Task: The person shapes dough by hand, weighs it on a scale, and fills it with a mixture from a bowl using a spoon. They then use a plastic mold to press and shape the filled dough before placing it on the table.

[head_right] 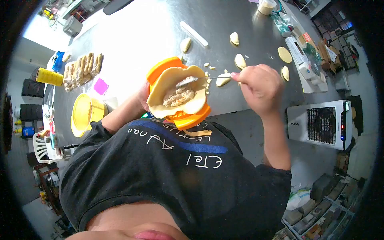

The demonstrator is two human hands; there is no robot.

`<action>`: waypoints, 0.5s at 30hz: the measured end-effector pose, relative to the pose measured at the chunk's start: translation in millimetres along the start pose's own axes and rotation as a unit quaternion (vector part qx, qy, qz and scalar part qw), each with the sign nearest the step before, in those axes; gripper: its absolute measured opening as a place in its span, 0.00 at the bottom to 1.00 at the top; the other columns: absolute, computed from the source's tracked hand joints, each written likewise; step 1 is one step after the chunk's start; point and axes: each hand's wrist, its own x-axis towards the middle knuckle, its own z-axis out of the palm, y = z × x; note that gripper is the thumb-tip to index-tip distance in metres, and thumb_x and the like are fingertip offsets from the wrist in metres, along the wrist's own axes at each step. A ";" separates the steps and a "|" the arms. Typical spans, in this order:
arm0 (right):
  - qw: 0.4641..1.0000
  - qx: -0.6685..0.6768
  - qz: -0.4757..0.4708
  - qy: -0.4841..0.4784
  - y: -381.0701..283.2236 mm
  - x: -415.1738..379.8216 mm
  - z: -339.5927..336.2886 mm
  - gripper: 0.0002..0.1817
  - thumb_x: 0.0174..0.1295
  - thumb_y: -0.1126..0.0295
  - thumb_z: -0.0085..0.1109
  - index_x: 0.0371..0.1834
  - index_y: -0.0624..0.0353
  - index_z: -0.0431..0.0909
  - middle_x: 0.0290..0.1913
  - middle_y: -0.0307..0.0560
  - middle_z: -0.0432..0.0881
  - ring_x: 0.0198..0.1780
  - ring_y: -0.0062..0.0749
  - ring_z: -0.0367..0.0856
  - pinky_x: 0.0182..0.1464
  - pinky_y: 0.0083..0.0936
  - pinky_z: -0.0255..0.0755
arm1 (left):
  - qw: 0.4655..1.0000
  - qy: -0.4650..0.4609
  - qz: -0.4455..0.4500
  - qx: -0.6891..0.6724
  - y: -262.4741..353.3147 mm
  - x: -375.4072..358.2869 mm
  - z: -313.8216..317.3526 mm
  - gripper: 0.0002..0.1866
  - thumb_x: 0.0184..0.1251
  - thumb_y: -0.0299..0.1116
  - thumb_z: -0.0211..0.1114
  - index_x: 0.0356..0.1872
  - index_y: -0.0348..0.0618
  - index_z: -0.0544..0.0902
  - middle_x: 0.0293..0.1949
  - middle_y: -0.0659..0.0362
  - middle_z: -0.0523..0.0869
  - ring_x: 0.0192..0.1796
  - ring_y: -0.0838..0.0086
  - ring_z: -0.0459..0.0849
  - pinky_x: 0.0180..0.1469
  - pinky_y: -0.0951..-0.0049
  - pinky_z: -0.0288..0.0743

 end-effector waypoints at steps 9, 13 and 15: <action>0.997 0.014 -0.045 -0.053 -4.1 16.3 -15.5 0.10 0.36 0.84 0.63 0.21 0.56 0.80 0.21 0.41 0.78 0.22 0.33 0.74 0.25 0.26 0.66 | 0.999 0.005 -0.013 0.031 -1.0 -1.0 3.8 0.27 0.69 0.49 0.51 0.65 0.49 0.66 0.64 0.51 0.68 0.63 0.61 0.71 0.64 0.58 0.66; 0.999 0.009 -0.041 -0.032 -5.7 19.8 -29.6 0.10 0.36 0.83 0.63 0.21 0.55 0.80 0.22 0.41 0.78 0.23 0.34 0.74 0.25 0.26 0.66 | 0.999 0.030 0.000 0.025 0.2 -0.6 7.0 0.24 0.70 0.49 0.49 0.62 0.49 0.69 0.61 0.51 0.73 0.60 0.61 0.75 0.62 0.59 0.68; 0.998 0.016 -0.048 -0.049 -5.2 21.2 -32.5 0.10 0.36 0.83 0.63 0.22 0.55 0.80 0.22 0.41 0.78 0.23 0.34 0.74 0.25 0.26 0.66 | 0.999 0.010 0.000 0.032 0.4 -0.4 4.3 0.25 0.70 0.49 0.49 0.62 0.49 0.69 0.61 0.51 0.72 0.60 0.61 0.75 0.62 0.59 0.68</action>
